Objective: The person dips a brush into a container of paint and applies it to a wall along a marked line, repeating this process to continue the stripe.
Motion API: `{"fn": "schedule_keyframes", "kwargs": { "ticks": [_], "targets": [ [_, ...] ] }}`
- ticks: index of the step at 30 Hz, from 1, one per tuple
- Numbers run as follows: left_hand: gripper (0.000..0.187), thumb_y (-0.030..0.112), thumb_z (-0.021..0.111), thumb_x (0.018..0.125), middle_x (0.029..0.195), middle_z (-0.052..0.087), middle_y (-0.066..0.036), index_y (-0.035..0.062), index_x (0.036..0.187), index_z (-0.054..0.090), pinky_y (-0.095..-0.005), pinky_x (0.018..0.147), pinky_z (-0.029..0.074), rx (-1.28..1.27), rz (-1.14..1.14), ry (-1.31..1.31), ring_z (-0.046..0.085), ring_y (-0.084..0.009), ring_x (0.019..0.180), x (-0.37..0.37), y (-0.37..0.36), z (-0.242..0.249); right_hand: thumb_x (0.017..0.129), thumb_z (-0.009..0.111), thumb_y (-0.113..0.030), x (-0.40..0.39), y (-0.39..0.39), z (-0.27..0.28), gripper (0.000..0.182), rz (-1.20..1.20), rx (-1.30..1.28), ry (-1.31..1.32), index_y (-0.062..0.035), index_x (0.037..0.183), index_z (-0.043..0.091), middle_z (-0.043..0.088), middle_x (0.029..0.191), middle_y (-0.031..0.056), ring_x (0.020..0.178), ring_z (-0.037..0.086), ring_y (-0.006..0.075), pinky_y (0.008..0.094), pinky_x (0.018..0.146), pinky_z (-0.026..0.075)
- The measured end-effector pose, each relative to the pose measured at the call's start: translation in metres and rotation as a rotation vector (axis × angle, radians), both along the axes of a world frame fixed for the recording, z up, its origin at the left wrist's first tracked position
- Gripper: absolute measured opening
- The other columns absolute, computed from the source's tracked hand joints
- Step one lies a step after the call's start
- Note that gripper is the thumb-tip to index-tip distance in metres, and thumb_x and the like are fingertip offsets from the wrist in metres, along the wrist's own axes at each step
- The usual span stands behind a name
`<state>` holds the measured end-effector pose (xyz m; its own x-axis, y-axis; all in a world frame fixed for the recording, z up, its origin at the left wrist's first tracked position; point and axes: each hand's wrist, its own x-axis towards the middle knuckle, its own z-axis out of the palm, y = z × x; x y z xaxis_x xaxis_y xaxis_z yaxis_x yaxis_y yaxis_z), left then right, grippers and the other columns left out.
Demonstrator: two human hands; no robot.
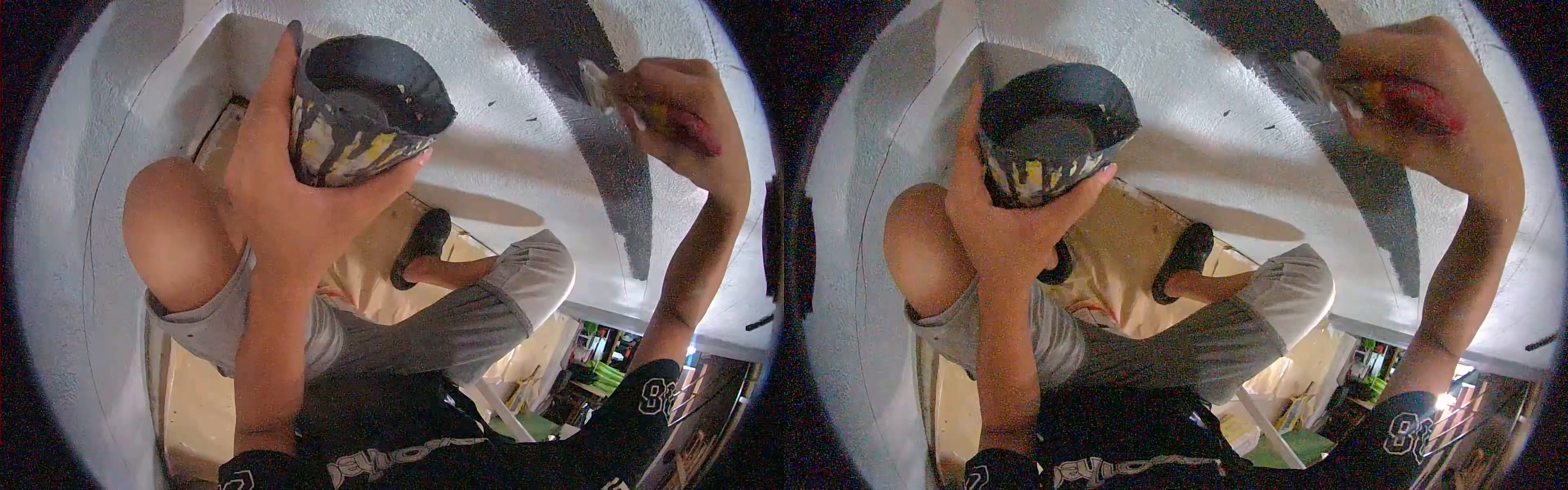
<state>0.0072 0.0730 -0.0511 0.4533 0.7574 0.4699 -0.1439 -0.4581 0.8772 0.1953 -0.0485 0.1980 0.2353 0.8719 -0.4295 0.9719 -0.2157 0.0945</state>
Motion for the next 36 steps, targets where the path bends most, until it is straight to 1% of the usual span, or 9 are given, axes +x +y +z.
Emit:
{"fn": "schedule_keyframes", "kwargs": {
  "ticks": [2,6,9,14,16,21,28,30,36],
  "targets": [
    [0.099,0.024,0.09,0.048,0.105,0.064,-0.017,-0.0042,0.131,0.044,-0.0357,0.085,0.05,0.03,0.008,0.019,0.064,-0.0256,0.094,0.002,0.001,0.001,0.066,0.066,-0.008,0.011,0.001,-0.006,0.027,0.291,0.219,0.048,0.0035,0.09,0.064,0.058,0.071,0.0135,0.062,0.06,0.0246,0.0311,0.057,0.045],
    [0.101,0.026,0.091,0.047,0.106,0.063,-0.019,-0.004,0.132,0.043,-0.0362,0.085,0.049,-0.029,0.011,0.064,0.063,-0.0267,0.096,0.004,0.001,0.007,0.063,0.068,-0.012,0.009,0.007,-0.004,0.031,0.257,0.162,0.019,0.0034,0.089,0.064,0.057,0.068,0.0119,0.06,0.059,0.0244,0.0308,0.057,0.045],
    [0.103,0.027,0.091,0.047,0.107,0.063,-0.02,-0.0043,0.132,0.043,-0.0369,0.086,0.049,0.016,0.053,0.065,0.063,-0.0282,0.097,0.0,0.01,0.008,0.063,0.066,-0.008,0.006,0.014,0.013,0.025,-0.003,-0.154,-0.011,-0.0011,0.088,0.065,0.058,0.066,0.0135,0.057,0.057,0.0294,0.0342,0.057,0.047],
    [0.104,0.028,0.091,0.047,0.108,0.061,-0.021,-0.0057,0.133,0.042,-0.0378,0.087,0.048,0.045,0.126,0.105,0.062,-0.0301,0.098,-0.006,0.016,0.011,0.066,0.067,-0.011,0.003,0.042,0.015,0.026,0.25,0.157,0.118,0.0001,0.089,0.064,0.059,0.07,0.012,0.058,0.058,0.0274,0.0311,0.055,0.046],
    [0.103,0.028,0.091,0.047,0.108,0.061,-0.021,-0.0056,0.132,0.043,-0.0383,0.088,0.048,-0.003,0.1,0.087,0.062,-0.0306,0.099,-0.006,0.017,0.013,0.069,0.068,-0.028,0.008,0.057,0.015,0.047,0.328,0.116,0.017,0.0065,0.1,0.064,0.059,0.075,0.0145,0.065,0.062,0.0254,0.0318,0.059,0.048],
    [0.102,0.028,0.09,0.048,0.109,0.061,-0.021,-0.0049,0.132,0.043,-0.0392,0.09,0.047,0.005,0.091,0.074,0.062,-0.0318,0.1,-0.007,0.017,0.008,0.073,0.07,-0.008,0.008,0.092,0.001,0.029,0.409,0.229,0.0,0.005,0.098,0.064,0.066,0.092,0.0144,0.08,0.065,0.0271,0.0313,0.076,0.051],
    [0.102,0.029,0.09,0.047,0.111,0.061,-0.022,-0.0037,0.132,0.043,-0.04,0.09,0.047,-0.003,0.081,0.044,0.061,-0.0334,0.102,-0.008,0.019,0.008,0.068,0.072,-0.005,0.002,0.093,-0.003,0.027,0.562,0.18,-0.192,0.0003,0.095,0.066,0.067,0.091,0.0131,0.077,0.065,0.0256,0.0305,0.071,0.051],
    [0.102,0.029,0.09,0.048,0.111,0.061,-0.022,-0.0036,0.132,0.043,-0.0401,0.09,0.047,0.003,0.085,0.05,0.061,-0.0336,0.102,-0.01,0.02,0.008,0.069,0.069,-0.003,-0.003,0.099,0.003,0.025,0.339,-0.044,-0.078,-0.0005,0.094,0.066,0.067,0.09,0.0139,0.077,0.065,0.0251,0.0303,0.07,0.051],
    [0.102,0.028,0.09,0.048,0.112,0.061,-0.022,-0.0026,0.134,0.042,-0.0405,0.09,0.047,-0.002,0.076,0.063,0.061,-0.0338,0.102,-0.011,0.022,0.007,0.069,0.068,-0.004,-0.008,0.116,-0.004,0.026,0.439,0.154,0.049,-0.0009,0.095,0.066,0.066,0.09,0.0145,0.079,0.066,0.0244,0.0296,0.073,0.051]
  ]
}}
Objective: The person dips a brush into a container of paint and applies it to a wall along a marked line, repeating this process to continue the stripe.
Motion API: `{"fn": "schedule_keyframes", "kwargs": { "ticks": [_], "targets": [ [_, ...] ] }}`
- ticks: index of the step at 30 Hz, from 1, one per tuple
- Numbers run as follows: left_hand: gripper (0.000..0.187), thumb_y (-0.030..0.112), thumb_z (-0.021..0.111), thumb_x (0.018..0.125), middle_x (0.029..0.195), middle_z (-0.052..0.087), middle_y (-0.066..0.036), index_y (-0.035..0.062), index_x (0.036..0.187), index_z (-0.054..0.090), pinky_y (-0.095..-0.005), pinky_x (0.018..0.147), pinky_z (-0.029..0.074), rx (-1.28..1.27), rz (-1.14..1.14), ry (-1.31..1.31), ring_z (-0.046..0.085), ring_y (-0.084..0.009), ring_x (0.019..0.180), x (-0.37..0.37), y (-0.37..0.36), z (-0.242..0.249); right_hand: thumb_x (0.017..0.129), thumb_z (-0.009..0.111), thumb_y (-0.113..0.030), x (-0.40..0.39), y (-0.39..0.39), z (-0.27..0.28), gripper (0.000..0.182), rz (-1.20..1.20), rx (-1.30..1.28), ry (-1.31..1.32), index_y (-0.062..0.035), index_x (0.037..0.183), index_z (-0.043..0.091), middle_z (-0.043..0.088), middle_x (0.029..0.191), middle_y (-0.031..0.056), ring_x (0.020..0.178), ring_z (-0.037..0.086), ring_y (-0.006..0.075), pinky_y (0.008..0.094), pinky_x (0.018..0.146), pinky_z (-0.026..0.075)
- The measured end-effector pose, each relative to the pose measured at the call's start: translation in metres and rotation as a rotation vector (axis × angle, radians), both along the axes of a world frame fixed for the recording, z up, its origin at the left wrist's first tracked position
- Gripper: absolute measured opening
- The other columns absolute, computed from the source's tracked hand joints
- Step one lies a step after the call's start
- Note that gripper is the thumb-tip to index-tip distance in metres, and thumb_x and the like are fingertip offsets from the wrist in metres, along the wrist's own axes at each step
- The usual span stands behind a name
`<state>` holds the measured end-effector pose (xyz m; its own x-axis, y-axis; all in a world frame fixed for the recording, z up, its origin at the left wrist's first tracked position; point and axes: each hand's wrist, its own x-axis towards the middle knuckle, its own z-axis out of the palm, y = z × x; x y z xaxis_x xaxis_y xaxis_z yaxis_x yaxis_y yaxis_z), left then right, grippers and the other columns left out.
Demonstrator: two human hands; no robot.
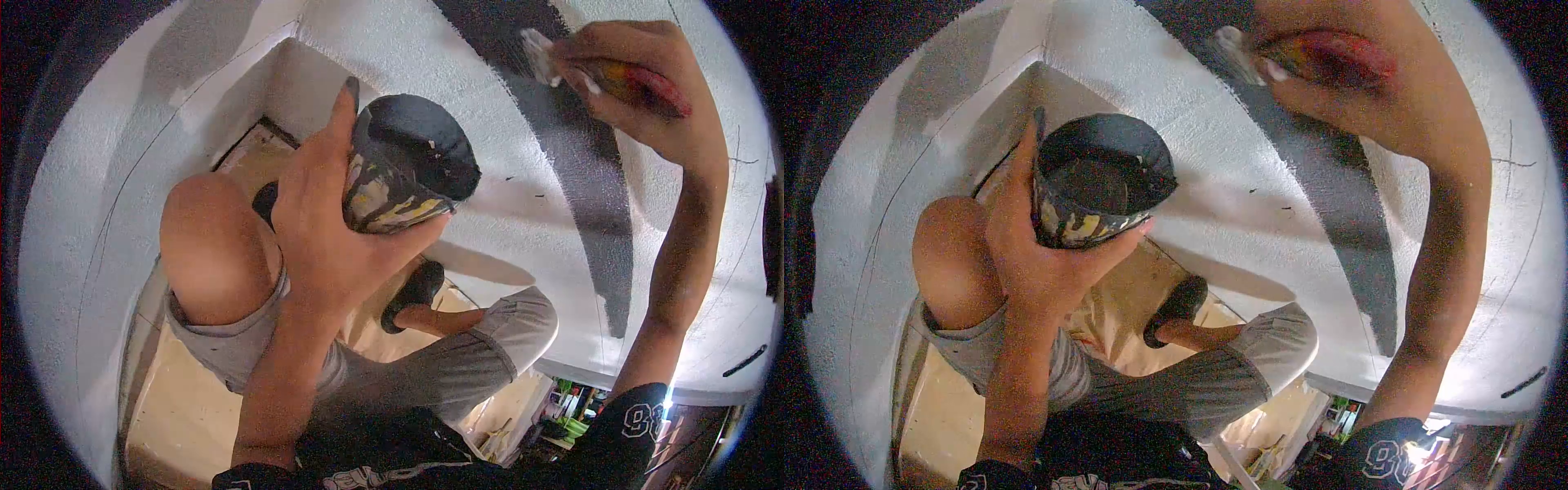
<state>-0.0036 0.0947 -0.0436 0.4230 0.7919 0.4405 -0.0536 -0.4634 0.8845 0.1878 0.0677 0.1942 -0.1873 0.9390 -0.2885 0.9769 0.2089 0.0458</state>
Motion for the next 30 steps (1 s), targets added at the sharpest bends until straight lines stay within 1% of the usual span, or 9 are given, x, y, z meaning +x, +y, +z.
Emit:
{"fn": "schedule_keyframes", "kwargs": {
  "ticks": [4,7,9,10,12,16,22,28,30],
  "targets": [
    [0.102,0.027,0.09,0.048,0.111,0.061,-0.021,-0.002,0.134,0.043,-0.0406,0.09,0.047,0.002,-0.006,-0.019,0.061,-0.0335,0.102,0.0,0.0,0.0,0.07,0.069,-0.004,0.003,0.002,-0.007,0.026,-0.029,-0.006,-0.04,-0.0005,0.095,0.066,0.066,0.09,0.0148,0.079,0.066,0.024,0.03,0.073,0.051],
    [0.101,0.027,0.09,0.048,0.11,0.061,-0.021,-0.0022,0.133,0.043,-0.0404,0.09,0.047,-0.001,0.001,0.002,0.061,-0.0335,0.102,-0.001,0.0,0.001,0.07,0.069,-0.003,0.003,-0.012,-0.001,0.025,-0.01,-0.071,-0.216,0.0004,0.095,0.066,0.066,0.091,0.0151,0.079,0.065,0.0239,0.0304,0.074,0.051],
    [0.101,0.027,0.09,0.048,0.11,0.061,-0.021,-0.0022,0.133,0.043,-0.0403,0.09,0.047,-0.013,-0.006,-0.019,0.061,-0.0333,0.101,-0.001,0.001,0.0,0.071,0.068,-0.004,-0.001,-0.022,0.001,0.024,0.008,0.043,-0.272,0.0011,0.094,0.066,0.066,0.09,0.0145,0.08,0.065,0.0235,0.0297,0.075,0.051],
    [0.101,0.028,0.09,0.048,0.109,0.061,-0.021,-0.0023,0.133,0.044,-0.0402,0.09,0.047,-0.023,-0.011,-0.04,0.061,-0.0332,0.101,-0.001,0.001,0.0,0.071,0.068,-0.004,0.0,-0.017,0.003,0.024,0.008,0.043,-0.273,0.0011,0.094,0.066,0.066,0.09,0.0145,0.08,0.065,0.0235,0.0297,0.075,0.051],
    [0.102,0.028,0.09,0.047,0.109,0.062,-0.02,-0.0025,0.132,0.044,-0.0403,0.09,0.047,-0.017,-0.007,-0.027,0.061,-0.0331,0.101,-0.001,0.001,0.001,0.072,0.068,-0.006,0.001,0.0,0.008,0.021,-0.136,-0.191,0.01,0.0015,0.092,0.066,0.066,0.088,0.0139,0.079,0.065,0.0237,0.0293,0.073,0.051],
    [0.102,0.028,0.09,0.047,0.109,0.062,-0.02,-0.0032,0.132,0.043,-0.0403,0.09,0.047,-0.023,-0.01,-0.014,0.061,-0.0327,0.101,0.0,0.0,0.001,0.071,0.068,-0.006,-0.001,0.004,-0.006,0.02,-0.027,0.03,-0.045,0.0021,0.089,0.066,0.066,0.085,0.014,0.076,0.065,0.0241,0.0296,0.072,0.051],
    [0.101,0.027,0.09,0.047,0.11,0.061,-0.021,-0.0035,0.132,0.044,-0.0399,0.09,0.047,-0.043,-0.008,-0.048,0.061,-0.0325,0.101,0.001,-0.001,0.001,0.067,0.068,-0.005,0.003,-0.008,-0.011,0.022,-0.092,-0.118,-0.137,0.002,0.088,0.066,0.066,0.079,0.0137,0.069,0.065,0.0245,0.0304,0.067,0.051],
    [0.101,0.028,0.09,0.047,0.112,0.06,-0.021,-0.0035,0.132,0.044,-0.0393,0.09,0.047,-0.021,-0.008,-0.032,0.061,-0.0319,0.102,0.001,0.0,0.0,0.065,0.069,-0.005,0.002,-0.004,0.004,0.026,-0.098,-0.194,-0.04,0.0019,0.09,0.065,0.066,0.079,0.0145,0.069,0.065,0.025,0.0316,0.066,0.05],
    [0.102,0.028,0.09,0.047,0.113,0.06,-0.021,-0.0036,0.132,0.044,-0.0393,0.09,0.047,-0.003,-0.005,-0.028,0.061,-0.032,0.102,0.001,0.0,0.0,0.065,0.068,-0.003,0.006,-0.004,-0.007,0.026,0.078,0.104,-0.018,0.0033,0.09,0.065,0.065,0.079,0.0144,0.069,0.064,0.0249,0.0315,0.064,0.05]
  ]
}}
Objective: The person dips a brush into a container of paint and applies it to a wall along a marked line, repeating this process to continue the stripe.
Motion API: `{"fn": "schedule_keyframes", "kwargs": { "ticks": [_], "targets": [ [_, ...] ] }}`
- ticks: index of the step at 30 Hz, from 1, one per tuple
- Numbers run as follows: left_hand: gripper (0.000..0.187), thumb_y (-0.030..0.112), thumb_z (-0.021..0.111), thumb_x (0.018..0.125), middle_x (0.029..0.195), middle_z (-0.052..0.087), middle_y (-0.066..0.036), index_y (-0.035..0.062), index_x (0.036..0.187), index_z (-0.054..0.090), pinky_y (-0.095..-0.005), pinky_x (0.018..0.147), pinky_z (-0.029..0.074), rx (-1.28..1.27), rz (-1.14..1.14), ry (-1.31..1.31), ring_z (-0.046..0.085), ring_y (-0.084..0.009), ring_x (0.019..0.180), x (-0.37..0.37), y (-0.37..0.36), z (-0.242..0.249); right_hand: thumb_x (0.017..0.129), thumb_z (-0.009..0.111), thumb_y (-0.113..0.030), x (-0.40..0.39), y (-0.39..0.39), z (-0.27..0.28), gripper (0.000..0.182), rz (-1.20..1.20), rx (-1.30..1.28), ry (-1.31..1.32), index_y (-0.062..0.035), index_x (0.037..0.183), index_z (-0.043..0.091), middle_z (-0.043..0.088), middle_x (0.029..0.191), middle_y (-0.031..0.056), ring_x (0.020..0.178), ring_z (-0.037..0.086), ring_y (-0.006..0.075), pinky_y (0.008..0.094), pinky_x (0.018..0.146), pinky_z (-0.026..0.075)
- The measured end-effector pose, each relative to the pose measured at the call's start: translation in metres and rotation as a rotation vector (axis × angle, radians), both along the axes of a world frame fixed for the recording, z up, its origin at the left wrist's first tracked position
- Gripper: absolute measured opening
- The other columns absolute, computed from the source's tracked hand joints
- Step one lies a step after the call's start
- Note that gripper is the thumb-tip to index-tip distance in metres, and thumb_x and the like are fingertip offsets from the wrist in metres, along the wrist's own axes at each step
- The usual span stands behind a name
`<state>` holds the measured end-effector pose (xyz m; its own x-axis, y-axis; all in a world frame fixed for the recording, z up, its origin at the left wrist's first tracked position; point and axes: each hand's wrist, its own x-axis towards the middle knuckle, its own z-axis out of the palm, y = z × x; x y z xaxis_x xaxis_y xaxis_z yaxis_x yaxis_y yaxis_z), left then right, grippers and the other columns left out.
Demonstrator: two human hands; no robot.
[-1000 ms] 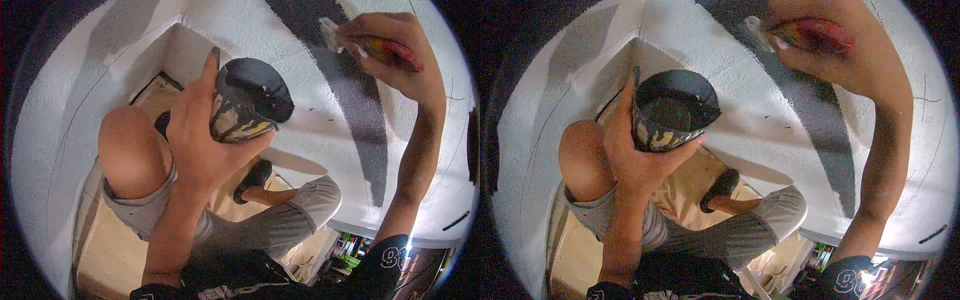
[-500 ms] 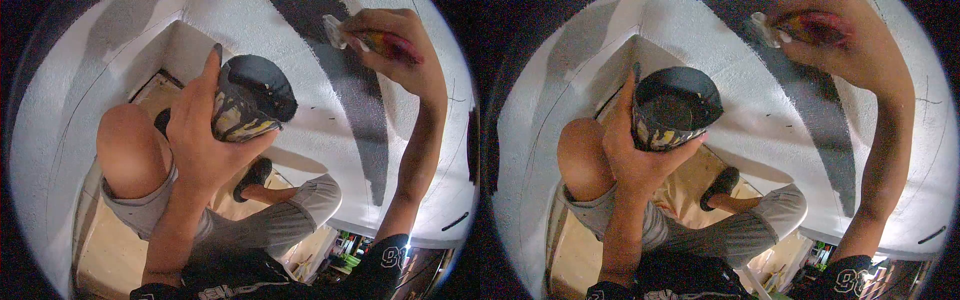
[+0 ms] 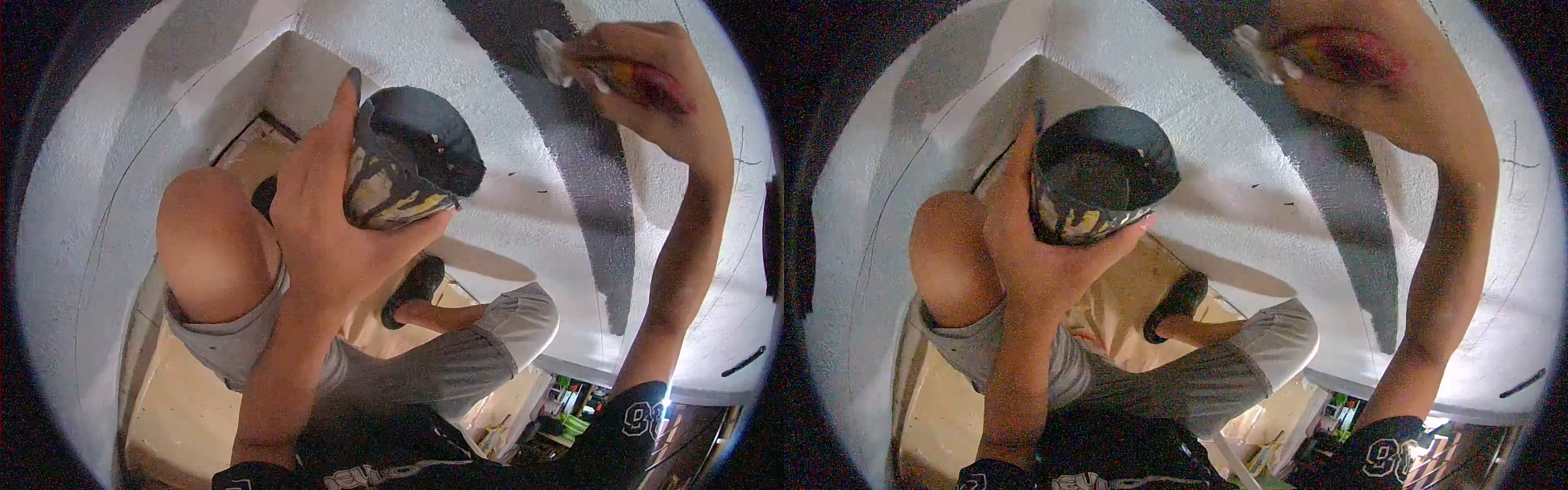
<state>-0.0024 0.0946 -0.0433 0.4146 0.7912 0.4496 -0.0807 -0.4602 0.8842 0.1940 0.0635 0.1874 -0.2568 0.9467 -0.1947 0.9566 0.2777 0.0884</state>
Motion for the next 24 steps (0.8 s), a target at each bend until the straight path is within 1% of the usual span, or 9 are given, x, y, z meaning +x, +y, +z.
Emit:
{"fn": "schedule_keyframes", "kwargs": {
  "ticks": [7,9,12,15,16,18,19,22,24],
  "targets": [
    [0.103,0.029,0.09,0.047,0.112,0.06,-0.022,-0.004,0.133,0.042,-0.0396,0.091,0.046,-0.032,-0.017,0.074,0.06,-0.0325,0.103,-0.002,0.0,0.003,0.066,0.068,-0.003,0.001,-0.007,-0.002,0.025,-0.164,-0.185,-0.06,0.0012,0.09,0.066,0.064,0.078,0.0145,0.069,0.062,0.0238,0.0306,0.064,0.049],
    [0.103,0.028,0.09,0.047,0.112,0.06,-0.022,-0.0041,0.132,0.042,-0.0394,0.091,0.046,-0.032,-0.01,0.057,0.061,-0.0324,0.102,-0.002,0.0,0.001,0.061,0.069,-0.007,-0.004,-0.021,0.004,0.025,-0.453,-0.21,-0.112,-0.0003,0.085,0.066,0.063,0.073,0.0126,0.064,0.06,0.0229,0.0301,0.06,0.047],
    [0.101,0.027,0.09,0.048,0.109,0.061,-0.02,-0.0031,0.132,0.043,-0.0387,0.087,0.048,0.004,0.015,0.033,0.061,-0.0322,0.098,-0.001,-0.002,0.002,0.056,0.068,-0.009,-0.004,-0.026,0.019,0.024,-0.313,-0.348,-0.189,-0.0009,0.078,0.063,0.06,0.066,0.0104,0.055,0.055,0.0228,0.0302,0.054,0.045],
    [0.099,0.027,0.089,0.049,0.107,0.061,-0.02,-0.0035,0.132,0.044,-0.0378,0.084,0.049,0.028,0.021,0.037,0.062,-0.0322,0.096,0.0,-0.001,0.008,0.054,0.067,-0.008,-0.014,-0.052,0.037,0.021,-0.541,-0.429,-0.155,-0.0018,0.073,0.06,0.056,0.06,0.0087,0.051,0.054,0.0244,0.0314,0.052,0.044],
    [0.099,0.028,0.09,0.05,0.109,0.061,-0.022,-0.0051,0.132,0.043,-0.0375,0.086,0.049,-0.002,0.019,0.06,0.062,-0.0324,0.098,0.001,-0.003,0.01,0.054,0.067,-0.008,-0.017,-0.067,0.039,0.021,-0.579,-0.389,-0.151,-0.0018,0.073,0.06,0.056,0.06,0.0087,0.051,0.054,0.0244,0.0314,0.052,0.044],
    [0.099,0.026,0.09,0.051,0.111,0.06,-0.023,-0.0077,0.131,0.043,-0.0372,0.088,0.048,-0.022,-0.054,0.036,0.062,-0.0318,0.101,0.006,-0.006,0.006,0.058,0.066,-0.008,-0.027,-0.104,0.039,0.017,-0.543,-0.149,-0.002,-0.0022,0.063,0.05,0.048,0.053,0.0153,0.052,0.051,0.0368,0.0411,0.052,0.042],
    [0.099,0.024,0.09,0.051,0.111,0.06,-0.023,-0.0086,0.131,0.042,-0.0366,0.088,0.048,-0.03,-0.045,0.027,0.062,-0.031,0.101,0.008,-0.006,0.008,0.059,0.065,-0.008,-0.037,-0.119,0.042,0.016,-0.639,-0.142,0.003,-0.0023,0.064,0.051,0.052,0.057,0.0156,0.056,0.053,0.0389,0.0417,0.052,0.043],
    [0.1,0.021,0.09,0.05,0.114,0.06,-0.021,-0.0088,0.132,0.04,-0.0363,0.092,0.046,0.006,-0.043,0.058,0.06,-0.0288,0.104,0.012,-0.011,0.009,0.061,0.066,-0.007,-0.054,-0.179,0.02,0.011,-0.688,0.084,0.058,-0.0045,0.067,0.057,0.053,0.059,0.0141,0.055,0.055,0.0351,0.0411,0.052,0.043],
    [0.102,0.021,0.09,0.05,0.117,0.059,-0.021,-0.0068,0.134,0.039,-0.037,0.095,0.044,-0.097,-0.025,0.073,0.058,-0.0293,0.107,0.016,-0.019,0.013,0.066,0.067,-0.007,-0.063,-0.218,-0.004,0.011,-0.755,0.228,0.317,-0.0065,0.076,0.065,0.06,0.065,0.0118,0.058,0.06,0.0299,0.0374,0.052,0.046]
  ]
}}
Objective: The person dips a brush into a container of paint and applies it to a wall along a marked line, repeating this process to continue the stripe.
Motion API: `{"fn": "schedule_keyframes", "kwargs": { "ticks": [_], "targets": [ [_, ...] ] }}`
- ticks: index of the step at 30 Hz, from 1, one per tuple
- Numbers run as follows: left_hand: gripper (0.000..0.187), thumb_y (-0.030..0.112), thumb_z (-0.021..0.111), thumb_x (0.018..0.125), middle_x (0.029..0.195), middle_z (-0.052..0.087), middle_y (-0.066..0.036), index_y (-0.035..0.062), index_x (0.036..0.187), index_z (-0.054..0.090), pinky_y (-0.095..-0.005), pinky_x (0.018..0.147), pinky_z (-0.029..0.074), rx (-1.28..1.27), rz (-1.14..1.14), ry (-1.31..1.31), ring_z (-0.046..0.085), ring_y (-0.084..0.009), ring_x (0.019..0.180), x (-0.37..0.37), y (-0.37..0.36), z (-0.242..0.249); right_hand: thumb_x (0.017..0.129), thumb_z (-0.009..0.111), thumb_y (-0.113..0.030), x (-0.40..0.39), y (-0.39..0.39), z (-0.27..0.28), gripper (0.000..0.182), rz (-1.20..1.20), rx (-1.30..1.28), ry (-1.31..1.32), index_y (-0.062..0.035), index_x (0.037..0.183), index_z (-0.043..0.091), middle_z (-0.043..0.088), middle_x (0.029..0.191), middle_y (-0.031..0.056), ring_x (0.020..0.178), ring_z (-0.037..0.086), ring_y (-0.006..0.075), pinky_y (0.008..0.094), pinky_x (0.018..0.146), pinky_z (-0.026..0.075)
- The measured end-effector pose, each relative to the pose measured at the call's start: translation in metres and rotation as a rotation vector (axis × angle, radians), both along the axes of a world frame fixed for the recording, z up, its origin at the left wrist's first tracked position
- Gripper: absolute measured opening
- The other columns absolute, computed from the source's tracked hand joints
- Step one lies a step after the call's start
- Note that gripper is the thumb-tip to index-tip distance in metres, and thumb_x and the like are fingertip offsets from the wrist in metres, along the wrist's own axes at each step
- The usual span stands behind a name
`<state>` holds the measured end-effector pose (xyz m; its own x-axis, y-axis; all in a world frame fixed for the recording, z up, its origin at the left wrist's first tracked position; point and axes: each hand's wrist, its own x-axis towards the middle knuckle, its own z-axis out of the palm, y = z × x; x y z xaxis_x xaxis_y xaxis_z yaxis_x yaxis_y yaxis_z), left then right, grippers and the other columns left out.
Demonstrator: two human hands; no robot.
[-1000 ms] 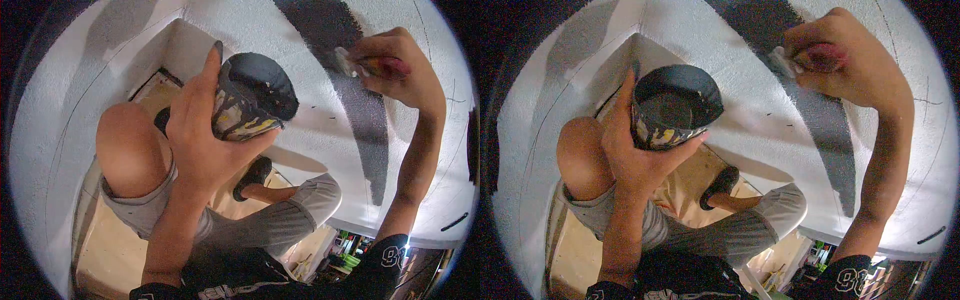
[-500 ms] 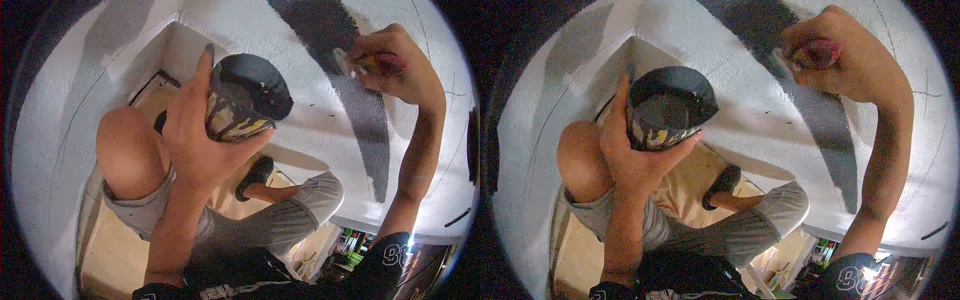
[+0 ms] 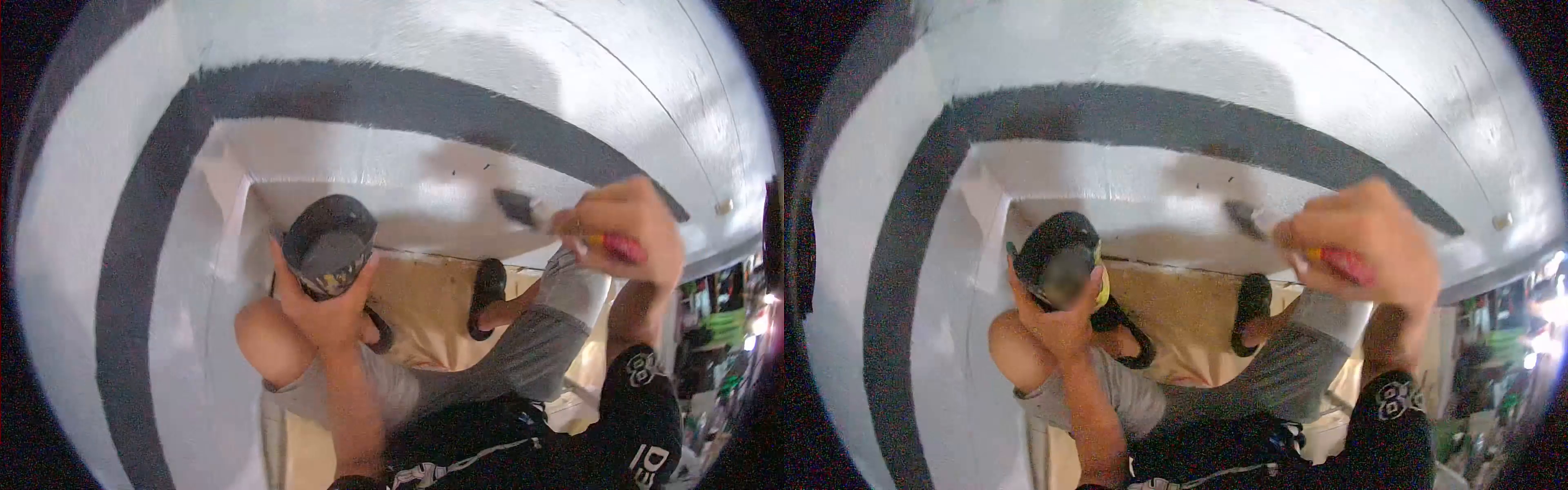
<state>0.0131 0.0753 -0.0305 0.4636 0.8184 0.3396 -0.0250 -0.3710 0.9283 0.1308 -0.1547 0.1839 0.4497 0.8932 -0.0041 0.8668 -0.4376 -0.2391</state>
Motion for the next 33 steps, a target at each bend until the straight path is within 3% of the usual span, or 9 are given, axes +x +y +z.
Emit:
{"fn": "schedule_keyframes", "kwargs": {
  "ticks": [2,4,6,9,17,21,27,29,33],
  "targets": [
    [0.104,0.023,0.091,0.049,0.122,0.056,-0.021,-0.0047,0.135,0.039,-0.0367,0.097,0.042,0.008,-0.019,0.006,0.056,-0.0293,0.11,0.005,-0.003,-0.011,0.069,0.07,-0.008,-0.013,-0.034,-0.046,0.018,-0.09,0.347,0.039,-0.005,0.087,0.069,0.066,0.071,0.0093,0.062,0.065,0.025,0.032,0.054,0.049],
    [0.108,0.023,0.092,0.048,0.126,0.053,-0.021,-0.0038,0.137,0.036,-0.0359,0.098,0.041,0.104,0.016,-0.013,0.053,-0.0291,0.114,0.01,-0.006,-0.011,0.071,0.071,-0.009,-0.032,-0.05,-0.095,0.019,-0.221,0.626,-0.042,-0.0035,0.089,0.07,0.069,0.076,0.008,0.067,0.067,0.0232,0.0295,0.058,0.051],
    [0.109,0.02,0.092,0.049,0.129,0.05,-0.02,-0.0032,0.138,0.034,-0.0363,0.1,0.04,0.17,0.004,0.019,0.05,-0.0282,0.117,0.015,-0.013,-0.006,0.07,0.073,-0.006,-0.05,-0.052,-0.143,0.021,-0.378,0.863,0.077,-0.0028,0.091,0.07,0.069,0.079,0.0101,0.068,0.067,0.0233,0.0299,0.059,0.052],
    [0.107,0.017,0.091,0.052,0.131,0.048,-0.019,-0.0029,0.139,0.032,-0.0373,0.102,0.039,-0.018,-0.033,-0.055,0.048,-0.0275,0.12,0.015,-0.019,-0.006,0.071,0.07,0.001,-0.061,-0.031,-0.17,0.022,-0.371,1.014,0.017,0.0032,0.093,0.067,0.068,0.085,0.0169,0.071,0.068,0.0233,0.0277,0.063,0.053],
    [0.096,0.0,0.085,0.057,0.128,0.049,-0.019,-0.003,0.138,0.034,-0.0351,0.099,0.041,-0.018,0.019,-0.117,0.05,-0.0264,0.115,0.038,-0.025,-0.019,0.074,0.069,0.005,-0.029,0.013,-0.19,0.03,-0.488,1.135,-0.253,0.0038,0.104,0.065,0.065,0.089,0.0171,0.072,0.066,0.0239,0.0279,0.062,0.052],
    [0.095,0.0,0.085,0.058,0.127,0.049,-0.018,-0.0034,0.138,0.034,-0.0348,0.099,0.041,0.089,0.027,-0.075,0.05,-0.0266,0.114,0.041,-0.024,-0.023,0.074,0.068,0.007,-0.013,0.015,-0.195,0.031,-0.546,1.176,-0.356,0.0045,0.105,0.064,0.065,0.091,0.018,0.073,0.066,0.0254,0.0288,0.065,0.053],
    [0.09,-0.001,0.083,0.062,0.124,0.049,-0.017,-0.006,0.137,0.033,-0.0356,0.097,0.042,-0.053,-0.049,-0.158,0.051,-0.0262,0.11,0.039,-0.025,-0.03,0.074,0.068,0.006,0.009,-0.02,-0.211,0.029,-0.695,1.171,-0.593,0.0022,0.103,0.067,0.066,0.091,0.018,0.075,0.067,0.0248,0.0297,0.065,0.054],
    [0.074,0.004,0.078,0.073,0.115,0.055,-0.016,-0.0021,0.134,0.036,-0.0342,0.084,0.053,0.0,-0.027,-0.176,0.057,-0.0238,0.102,0.039,-0.025,-0.031,0.076,0.067,0.006,0.005,-0.031,-0.21,0.028,-0.748,1.154,-0.667,0.0027,0.103,0.066,0.066,0.091,0.0186,0.075,0.067,0.0244,0.0291,0.065,0.054],
    [0.072,0.003,0.077,0.074,0.118,0.054,-0.016,-0.0028,0.133,0.036,-0.0338,0.085,0.052,0.016,-0.043,-0.247,0.057,-0.0241,0.102,0.039,-0.028,-0.023,0.078,0.065,0.007,0.003,-0.034,-0.21,0.027,-0.858,1.179,-0.722,0.0046,0.105,0.064,0.066,0.092,0.02,0.075,0.067,0.0246,0.0288,0.065,0.053]
  ]
}}
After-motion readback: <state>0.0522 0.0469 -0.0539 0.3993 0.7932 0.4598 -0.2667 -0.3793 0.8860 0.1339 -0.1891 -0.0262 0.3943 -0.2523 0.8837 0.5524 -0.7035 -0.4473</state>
